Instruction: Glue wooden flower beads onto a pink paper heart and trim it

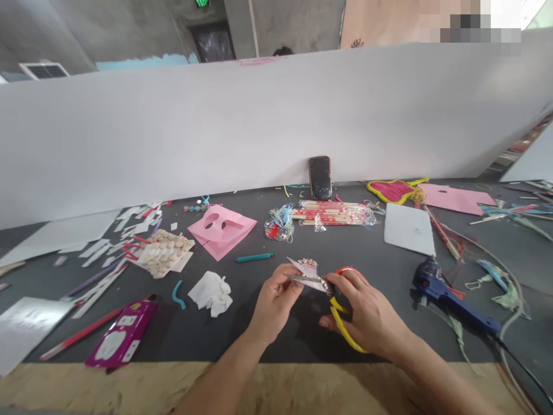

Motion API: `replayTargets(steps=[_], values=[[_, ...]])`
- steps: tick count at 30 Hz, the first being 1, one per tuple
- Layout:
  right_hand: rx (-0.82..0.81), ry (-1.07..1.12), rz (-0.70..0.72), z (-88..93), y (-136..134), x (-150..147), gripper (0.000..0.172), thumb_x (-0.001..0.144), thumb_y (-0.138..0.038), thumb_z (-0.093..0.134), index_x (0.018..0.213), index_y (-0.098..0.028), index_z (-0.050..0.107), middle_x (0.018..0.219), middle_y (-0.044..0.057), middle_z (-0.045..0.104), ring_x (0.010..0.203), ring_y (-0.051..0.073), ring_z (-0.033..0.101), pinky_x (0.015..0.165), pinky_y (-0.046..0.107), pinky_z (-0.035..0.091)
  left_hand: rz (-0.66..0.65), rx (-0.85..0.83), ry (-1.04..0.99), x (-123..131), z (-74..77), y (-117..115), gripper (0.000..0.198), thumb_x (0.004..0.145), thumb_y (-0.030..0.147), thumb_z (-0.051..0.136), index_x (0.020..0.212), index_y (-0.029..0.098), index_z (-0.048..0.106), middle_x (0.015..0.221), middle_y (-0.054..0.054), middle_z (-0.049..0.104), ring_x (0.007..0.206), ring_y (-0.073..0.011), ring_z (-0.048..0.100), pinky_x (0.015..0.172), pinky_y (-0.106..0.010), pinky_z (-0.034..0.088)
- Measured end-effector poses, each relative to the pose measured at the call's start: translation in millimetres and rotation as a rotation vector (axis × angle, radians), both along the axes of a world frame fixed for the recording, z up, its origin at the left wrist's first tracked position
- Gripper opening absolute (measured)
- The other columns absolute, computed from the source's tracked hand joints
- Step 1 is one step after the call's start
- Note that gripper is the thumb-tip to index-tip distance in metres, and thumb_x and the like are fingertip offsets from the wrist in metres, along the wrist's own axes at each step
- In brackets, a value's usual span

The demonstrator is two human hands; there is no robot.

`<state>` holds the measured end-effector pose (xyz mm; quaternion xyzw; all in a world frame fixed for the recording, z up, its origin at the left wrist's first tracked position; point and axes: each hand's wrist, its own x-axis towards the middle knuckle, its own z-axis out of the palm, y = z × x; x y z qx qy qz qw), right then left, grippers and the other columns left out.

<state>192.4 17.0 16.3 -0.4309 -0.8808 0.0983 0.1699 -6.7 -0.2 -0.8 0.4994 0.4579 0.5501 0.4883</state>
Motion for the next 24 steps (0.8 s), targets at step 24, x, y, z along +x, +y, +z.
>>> replayTargets(steps=[24], values=[[0.018,0.030,0.099,-14.4,-3,3,0.050,0.090,-0.052,0.048,0.127,-0.017,0.048,0.106,0.012,0.062,0.085,0.024,0.065,0.070,0.035,0.053,-0.016,0.150,0.089,-2,-4.9,-3,0.015,0.088,0.029,0.058,0.083,0.016,0.065,0.094,-0.006,0.056,0.085,-0.0165,0.055,0.071,-0.025,0.042]])
